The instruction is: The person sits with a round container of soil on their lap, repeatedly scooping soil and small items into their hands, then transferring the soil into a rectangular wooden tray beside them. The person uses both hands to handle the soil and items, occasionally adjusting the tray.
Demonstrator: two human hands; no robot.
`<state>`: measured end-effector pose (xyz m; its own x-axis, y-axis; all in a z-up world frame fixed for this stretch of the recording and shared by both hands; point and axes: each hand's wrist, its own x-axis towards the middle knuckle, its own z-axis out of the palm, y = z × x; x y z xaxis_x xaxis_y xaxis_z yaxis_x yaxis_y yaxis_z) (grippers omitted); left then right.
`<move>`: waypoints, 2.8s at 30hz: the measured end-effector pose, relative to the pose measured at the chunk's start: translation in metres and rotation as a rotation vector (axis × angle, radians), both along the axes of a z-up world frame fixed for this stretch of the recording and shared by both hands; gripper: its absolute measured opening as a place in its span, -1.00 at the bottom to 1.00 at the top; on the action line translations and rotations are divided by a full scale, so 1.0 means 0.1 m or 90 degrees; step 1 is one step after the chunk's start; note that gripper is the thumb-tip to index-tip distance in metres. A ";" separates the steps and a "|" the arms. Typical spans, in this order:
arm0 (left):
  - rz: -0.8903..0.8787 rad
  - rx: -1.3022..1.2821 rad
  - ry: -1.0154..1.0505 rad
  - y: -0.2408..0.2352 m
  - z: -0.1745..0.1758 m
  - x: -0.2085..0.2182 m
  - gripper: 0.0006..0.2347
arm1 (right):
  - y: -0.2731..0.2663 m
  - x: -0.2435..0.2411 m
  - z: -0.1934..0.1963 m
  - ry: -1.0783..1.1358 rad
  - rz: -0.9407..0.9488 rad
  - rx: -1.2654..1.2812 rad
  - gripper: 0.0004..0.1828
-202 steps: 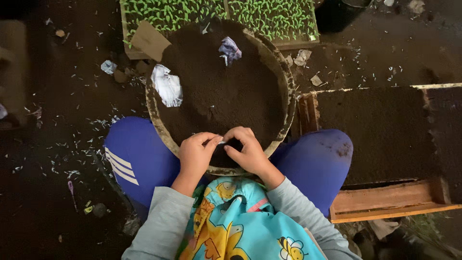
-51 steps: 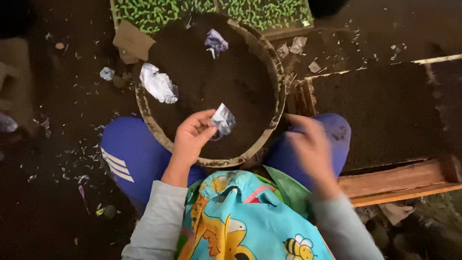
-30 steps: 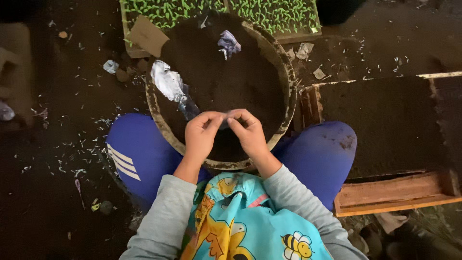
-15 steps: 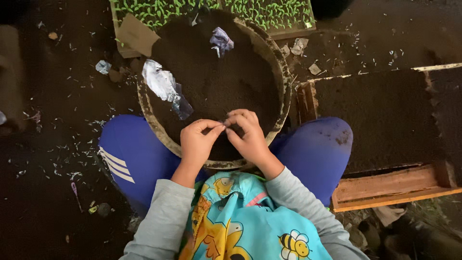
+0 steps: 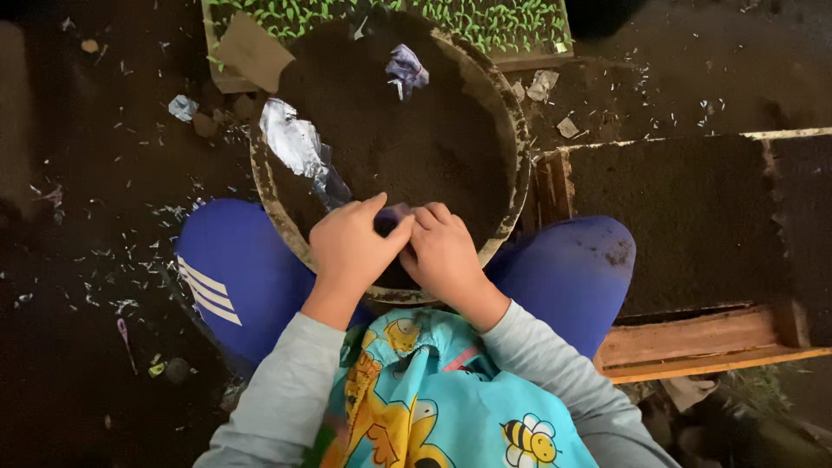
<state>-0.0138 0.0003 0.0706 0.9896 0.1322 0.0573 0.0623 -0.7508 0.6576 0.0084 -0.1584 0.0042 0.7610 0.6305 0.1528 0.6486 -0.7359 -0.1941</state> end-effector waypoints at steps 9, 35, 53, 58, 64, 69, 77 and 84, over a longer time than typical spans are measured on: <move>0.069 0.194 0.091 0.31 -0.48 0.17 -0.93 | 0.05 0.64 0.34 0.139 0.113 0.377 -0.53; -0.064 0.141 -0.185 -0.13 -0.49 0.08 -0.95 | 0.29 0.60 1.28 0.860 -0.636 1.045 -0.07; -0.019 0.100 -0.214 -0.18 -0.63 0.01 -0.91 | 0.35 0.53 0.43 0.428 -0.209 0.922 -0.89; -0.018 0.105 -0.209 -0.15 -0.74 0.00 -0.97 | 0.15 0.79 -0.18 0.379 -0.205 0.775 -0.87; -0.016 0.140 -0.202 -0.14 -0.86 0.02 -0.94 | -0.04 0.77 -0.81 0.247 -0.197 0.323 -0.67; -0.021 0.099 -0.205 -0.15 -0.80 0.01 -0.95 | -0.11 0.60 -0.96 0.436 -0.277 0.404 -0.66; -0.023 0.068 -0.072 -0.10 -0.63 0.04 -0.89 | 0.17 0.56 0.27 0.566 -0.213 1.055 -0.78; 0.044 -0.071 0.044 -0.02 -0.69 0.06 -0.79 | 0.06 0.36 0.13 0.404 0.015 0.800 -0.80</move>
<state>-0.0080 -0.0014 0.0020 0.9790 0.2018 -0.0296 0.1591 -0.6652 0.7295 0.0449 -0.1523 0.0175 0.9030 0.3453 0.2556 0.2140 0.1542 -0.9646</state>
